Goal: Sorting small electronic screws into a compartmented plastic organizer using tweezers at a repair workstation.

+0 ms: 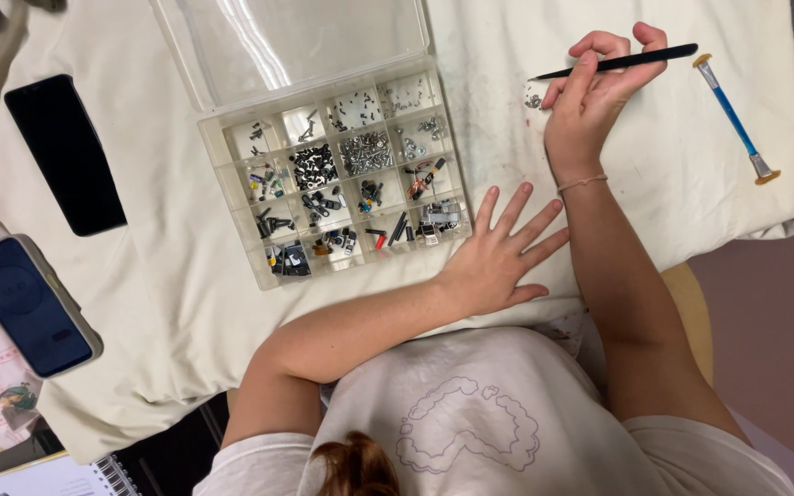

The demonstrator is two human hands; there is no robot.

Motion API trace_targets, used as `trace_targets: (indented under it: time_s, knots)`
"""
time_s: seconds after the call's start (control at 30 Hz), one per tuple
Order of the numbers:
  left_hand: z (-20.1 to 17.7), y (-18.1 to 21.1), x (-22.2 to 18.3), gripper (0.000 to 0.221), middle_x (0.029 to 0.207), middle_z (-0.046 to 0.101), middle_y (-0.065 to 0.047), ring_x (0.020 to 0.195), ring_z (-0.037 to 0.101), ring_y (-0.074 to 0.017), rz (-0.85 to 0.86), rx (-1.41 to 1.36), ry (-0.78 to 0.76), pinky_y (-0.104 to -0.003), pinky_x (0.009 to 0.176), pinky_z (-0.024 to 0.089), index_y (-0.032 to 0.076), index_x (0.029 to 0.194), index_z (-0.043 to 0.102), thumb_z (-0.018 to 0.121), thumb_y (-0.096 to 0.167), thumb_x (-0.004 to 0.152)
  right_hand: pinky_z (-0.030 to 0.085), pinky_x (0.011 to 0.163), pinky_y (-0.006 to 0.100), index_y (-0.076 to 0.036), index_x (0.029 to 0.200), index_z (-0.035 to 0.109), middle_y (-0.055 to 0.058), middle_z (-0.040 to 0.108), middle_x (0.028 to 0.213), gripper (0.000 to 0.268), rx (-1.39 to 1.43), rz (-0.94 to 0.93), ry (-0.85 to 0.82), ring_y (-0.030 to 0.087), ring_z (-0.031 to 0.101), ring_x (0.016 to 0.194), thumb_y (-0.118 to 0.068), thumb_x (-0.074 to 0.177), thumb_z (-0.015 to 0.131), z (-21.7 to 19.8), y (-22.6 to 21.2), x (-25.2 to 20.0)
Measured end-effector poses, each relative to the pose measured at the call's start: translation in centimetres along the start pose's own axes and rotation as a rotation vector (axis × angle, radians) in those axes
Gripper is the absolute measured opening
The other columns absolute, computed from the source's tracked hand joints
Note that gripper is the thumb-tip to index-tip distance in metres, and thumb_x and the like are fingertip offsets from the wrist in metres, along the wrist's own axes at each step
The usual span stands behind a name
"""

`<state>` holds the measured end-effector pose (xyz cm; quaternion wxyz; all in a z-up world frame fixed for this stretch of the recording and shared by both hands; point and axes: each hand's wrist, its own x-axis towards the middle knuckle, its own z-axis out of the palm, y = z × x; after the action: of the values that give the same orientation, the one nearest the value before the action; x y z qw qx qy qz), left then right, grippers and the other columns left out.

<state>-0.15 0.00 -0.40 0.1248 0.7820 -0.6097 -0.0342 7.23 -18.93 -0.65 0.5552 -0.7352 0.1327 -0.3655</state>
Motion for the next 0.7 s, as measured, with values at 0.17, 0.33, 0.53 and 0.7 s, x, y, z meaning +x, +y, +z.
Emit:
trace_targets:
  time_s: [0.17, 0.33, 0.53, 0.7]
  knots:
    - [-0.1, 0.0, 0.0, 0.089, 0.170, 0.026, -0.006, 0.156, 0.022, -0.0469, 0.002, 0.022, -0.007, -0.071, 0.124, 0.020, 0.032, 0.162, 0.037, 0.058, 0.083, 0.093, 0.051, 0.048, 0.027, -0.016, 0.132, 0.023, 0.018, 0.050, 0.108, 0.029, -0.016, -0.028, 0.005, 0.019, 0.045, 0.069, 0.002, 0.112, 0.035, 0.1, 0.0, 0.1]
    - [-0.1, 0.1, 0.0, 0.090, 0.170, 0.026, -0.006, 0.156, 0.022, -0.0471, 0.000, 0.035, -0.012, -0.072, 0.124, 0.020, 0.032, 0.163, 0.036, 0.058, 0.084, 0.093, 0.049, 0.047, 0.029, -0.017, 0.133, 0.024, 0.019, 0.052, 0.107, 0.030, 0.042, -0.009, 0.040, 0.020, 0.041, 0.060, 0.002, 0.112, 0.035, -0.4, 0.5, 0.0]
    - [-0.1, 0.1, 0.1, 0.090, 0.171, 0.024, -0.007, 0.156, 0.019, -0.0476, -0.004, 0.030, -0.029, -0.072, 0.124, 0.018, 0.032, 0.164, 0.033, 0.056, 0.084, 0.094, 0.030, 0.036, 0.027, -0.016, 0.125, 0.031, 0.016, 0.055, 0.109, 0.023, 0.278, 0.234, 0.166, 0.022, 0.046, 0.044, -0.003, 0.109, 0.039, -0.7, 1.2, 0.9]
    - [1.1, 0.4, 0.1, 0.078, 0.154, 0.048, -0.007, 0.153, 0.023, -0.0516, 0.002, 0.014, -0.002, -0.075, 0.122, 0.014, 0.027, 0.145, 0.055, 0.048, 0.081, 0.088, 0.020, 0.033, 0.028, -0.015, 0.098, 0.042, 0.006, 0.060, 0.095, 0.025, 0.703, 0.504, 0.230, 0.017, 0.041, 0.045, -0.008, 0.098, 0.066, 4.4, -1.2, 1.9]
